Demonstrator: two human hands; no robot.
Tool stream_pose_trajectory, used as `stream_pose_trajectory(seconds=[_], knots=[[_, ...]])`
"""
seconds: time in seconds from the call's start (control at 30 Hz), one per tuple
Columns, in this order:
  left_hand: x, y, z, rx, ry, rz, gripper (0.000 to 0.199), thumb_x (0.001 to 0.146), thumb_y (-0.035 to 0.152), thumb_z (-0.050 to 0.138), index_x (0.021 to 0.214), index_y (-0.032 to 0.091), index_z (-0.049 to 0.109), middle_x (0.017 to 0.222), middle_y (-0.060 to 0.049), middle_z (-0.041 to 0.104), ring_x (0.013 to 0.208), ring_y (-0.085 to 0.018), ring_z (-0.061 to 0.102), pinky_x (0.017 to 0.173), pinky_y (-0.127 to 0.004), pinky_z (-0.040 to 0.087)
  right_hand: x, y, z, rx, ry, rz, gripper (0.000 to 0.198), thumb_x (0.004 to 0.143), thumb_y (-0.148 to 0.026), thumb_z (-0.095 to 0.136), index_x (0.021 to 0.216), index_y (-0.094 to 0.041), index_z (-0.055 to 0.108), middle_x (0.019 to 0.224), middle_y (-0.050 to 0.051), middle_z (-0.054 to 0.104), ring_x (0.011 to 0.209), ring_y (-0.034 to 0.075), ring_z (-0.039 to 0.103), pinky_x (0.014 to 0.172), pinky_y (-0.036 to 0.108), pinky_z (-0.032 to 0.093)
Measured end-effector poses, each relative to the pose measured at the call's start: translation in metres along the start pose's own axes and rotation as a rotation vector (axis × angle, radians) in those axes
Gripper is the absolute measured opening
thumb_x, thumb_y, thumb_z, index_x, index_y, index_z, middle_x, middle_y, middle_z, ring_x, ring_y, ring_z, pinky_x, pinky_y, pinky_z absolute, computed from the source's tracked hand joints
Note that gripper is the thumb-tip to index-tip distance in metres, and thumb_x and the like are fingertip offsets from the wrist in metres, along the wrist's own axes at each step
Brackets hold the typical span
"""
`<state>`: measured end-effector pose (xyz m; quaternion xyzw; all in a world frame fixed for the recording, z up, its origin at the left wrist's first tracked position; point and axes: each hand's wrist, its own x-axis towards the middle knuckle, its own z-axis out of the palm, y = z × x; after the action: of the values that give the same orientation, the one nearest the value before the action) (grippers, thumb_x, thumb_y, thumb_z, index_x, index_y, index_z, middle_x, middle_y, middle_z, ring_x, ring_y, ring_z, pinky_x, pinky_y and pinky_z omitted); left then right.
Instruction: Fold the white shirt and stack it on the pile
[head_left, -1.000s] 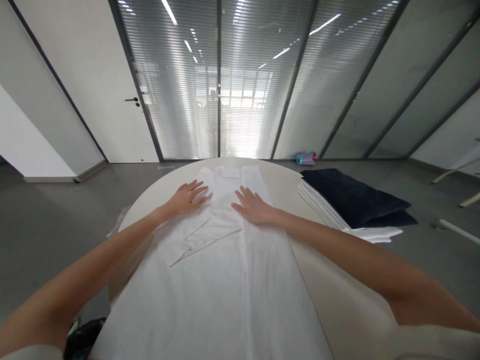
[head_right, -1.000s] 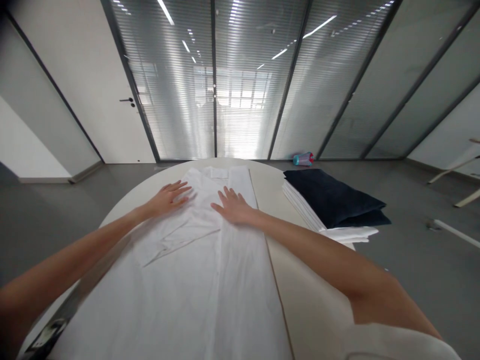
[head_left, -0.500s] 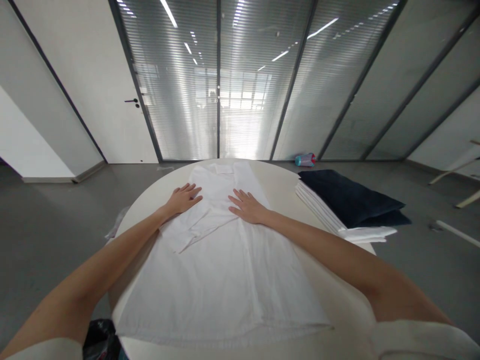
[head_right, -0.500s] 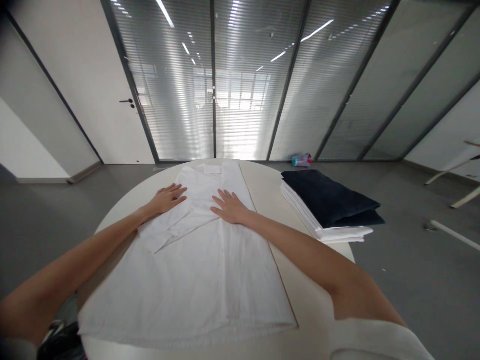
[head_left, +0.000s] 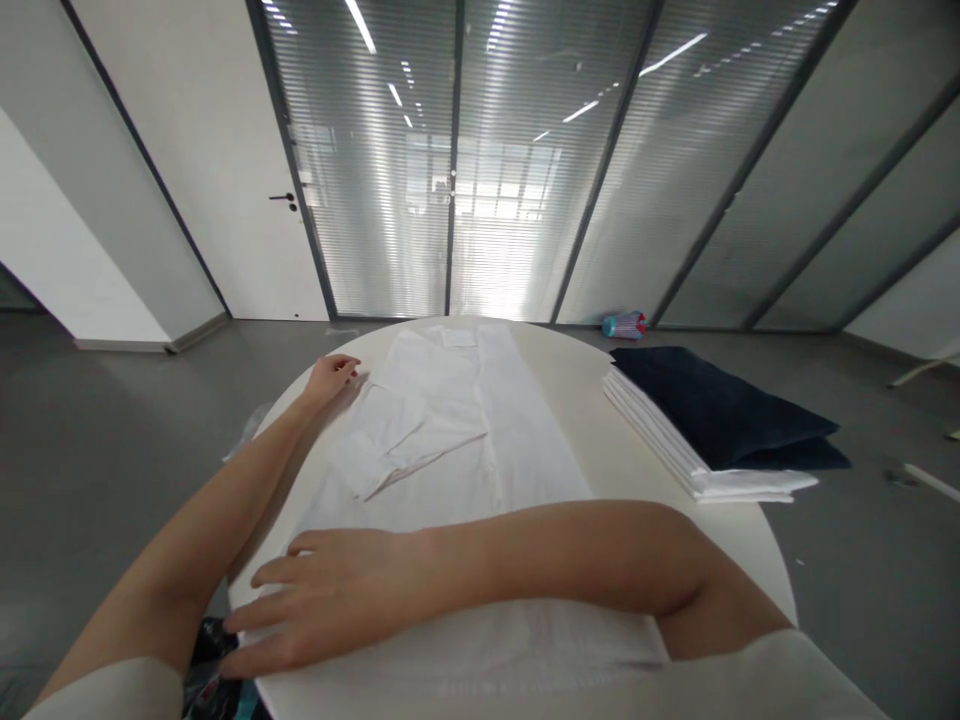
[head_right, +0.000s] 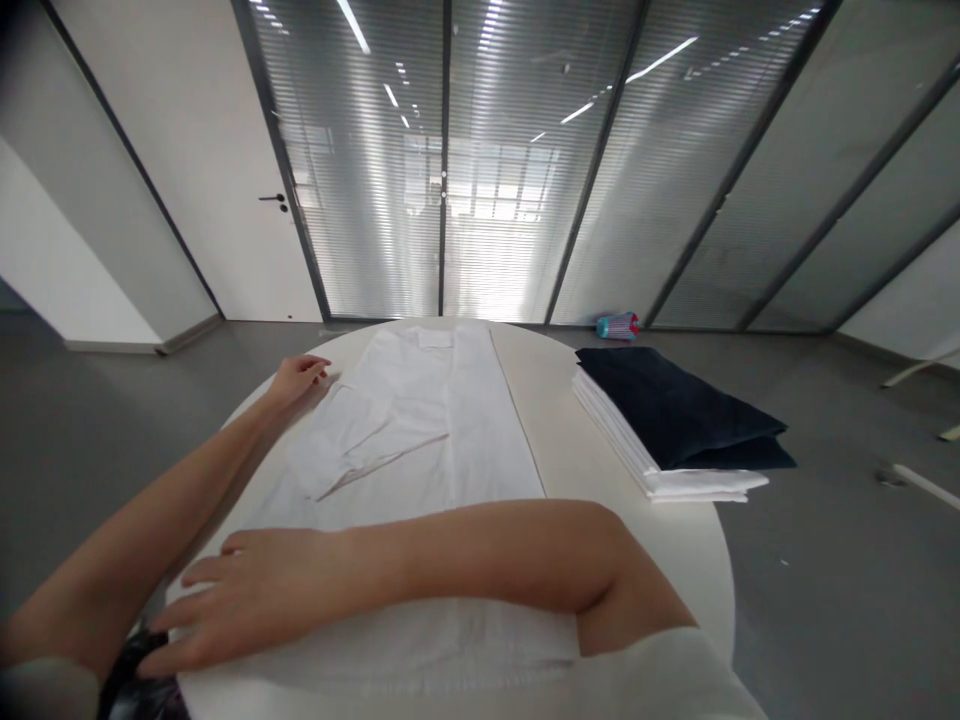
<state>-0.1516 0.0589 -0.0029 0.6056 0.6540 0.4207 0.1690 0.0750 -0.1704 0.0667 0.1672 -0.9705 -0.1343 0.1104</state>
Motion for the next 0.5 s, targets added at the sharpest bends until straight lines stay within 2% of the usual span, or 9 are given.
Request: stream_pose_trajectory(seconds=[0.13, 0.3, 0.4, 0.5], knots=[[-0.002, 0.006, 0.003, -0.025, -0.053, 0.021, 0.026, 0.075, 0.035, 0.061, 0.083, 0.015, 0.075, 0.070, -0.007, 0.071, 0.069, -0.021, 0.065, 0.067, -0.029, 0.049, 0.018, -0.004, 0.008, -0.004, -0.043, -0.016, 0.028, 0.100, -0.019, 0.051, 0.115, -0.030, 0.072, 0.122, 0.002, 0.068, 0.099, 0.015, 0.062, 0.073, 0.026, 0.044], [-0.001, 0.007, 0.004, -0.061, -0.092, 0.008, 0.023, 0.075, 0.034, 0.064, 0.082, 0.016, 0.076, 0.070, -0.006, 0.072, 0.067, -0.020, 0.065, 0.068, -0.029, 0.049, 0.027, -0.003, 0.015, 0.023, 0.036, 0.025, 0.027, 0.098, -0.014, 0.052, 0.101, -0.026, 0.076, 0.115, 0.004, 0.070, 0.093, 0.016, 0.060, 0.067, 0.027, 0.040], [-0.001, 0.005, 0.004, -0.078, -0.094, -0.025, 0.022, 0.075, 0.033, 0.064, 0.084, 0.016, 0.076, 0.073, -0.006, 0.073, 0.068, -0.019, 0.065, 0.067, -0.028, 0.049, 0.030, 0.000, 0.011, 0.051, 0.049, -0.004, 0.026, 0.095, -0.012, 0.056, 0.086, -0.025, 0.077, 0.108, 0.004, 0.071, 0.091, 0.018, 0.059, 0.068, 0.029, 0.038], [0.005, 0.007, 0.004, -0.087, -0.098, -0.080, 0.018, 0.075, 0.032, 0.066, 0.080, 0.017, 0.075, 0.071, -0.005, 0.072, 0.068, -0.019, 0.064, 0.065, -0.027, 0.048, 0.023, 0.003, -0.004, 0.027, 0.132, 0.013, 0.027, 0.092, -0.009, 0.057, 0.077, -0.023, 0.074, 0.100, 0.004, 0.071, 0.087, 0.019, 0.057, 0.069, 0.031, 0.037]])
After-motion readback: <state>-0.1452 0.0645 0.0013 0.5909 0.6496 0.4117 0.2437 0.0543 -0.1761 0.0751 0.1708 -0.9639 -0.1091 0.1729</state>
